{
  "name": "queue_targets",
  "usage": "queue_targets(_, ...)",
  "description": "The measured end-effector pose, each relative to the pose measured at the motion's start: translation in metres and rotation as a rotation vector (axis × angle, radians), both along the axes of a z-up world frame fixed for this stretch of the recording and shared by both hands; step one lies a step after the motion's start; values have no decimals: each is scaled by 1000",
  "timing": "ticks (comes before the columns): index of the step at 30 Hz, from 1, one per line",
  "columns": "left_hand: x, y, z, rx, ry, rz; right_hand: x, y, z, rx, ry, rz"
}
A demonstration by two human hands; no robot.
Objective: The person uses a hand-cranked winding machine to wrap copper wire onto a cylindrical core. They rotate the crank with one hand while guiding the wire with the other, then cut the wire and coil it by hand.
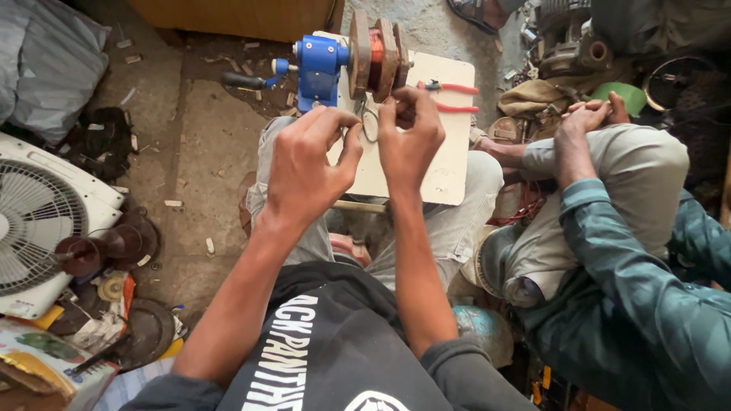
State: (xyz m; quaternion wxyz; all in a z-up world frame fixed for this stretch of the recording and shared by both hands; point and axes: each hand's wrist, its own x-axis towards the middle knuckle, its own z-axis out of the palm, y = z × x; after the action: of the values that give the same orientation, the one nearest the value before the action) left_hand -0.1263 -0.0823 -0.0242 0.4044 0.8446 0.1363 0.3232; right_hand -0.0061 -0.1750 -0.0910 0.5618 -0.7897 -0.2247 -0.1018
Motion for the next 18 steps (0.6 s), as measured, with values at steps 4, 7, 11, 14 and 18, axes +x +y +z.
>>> queue_targets(4, -2, 0, -3, -29, 26, 13, 7, -25, -2, -108, 2, 57)
queue_targets(7, -4, -5, -8, -14, 22, 54, 29, -37, 11, -262, -274, 32)
queue_targets(11, -5, -17, -10, -9, -16, 130, 72, -38, 56, -342, -346, 47)
queue_targets(14, -4, -24, -10, -61, -22, 126, 81, -43, 90, -399, -584, 23)
queue_targets(18, -2, -25, -9, -113, -39, 153, 61, -63, 99, -186, -742, -18)
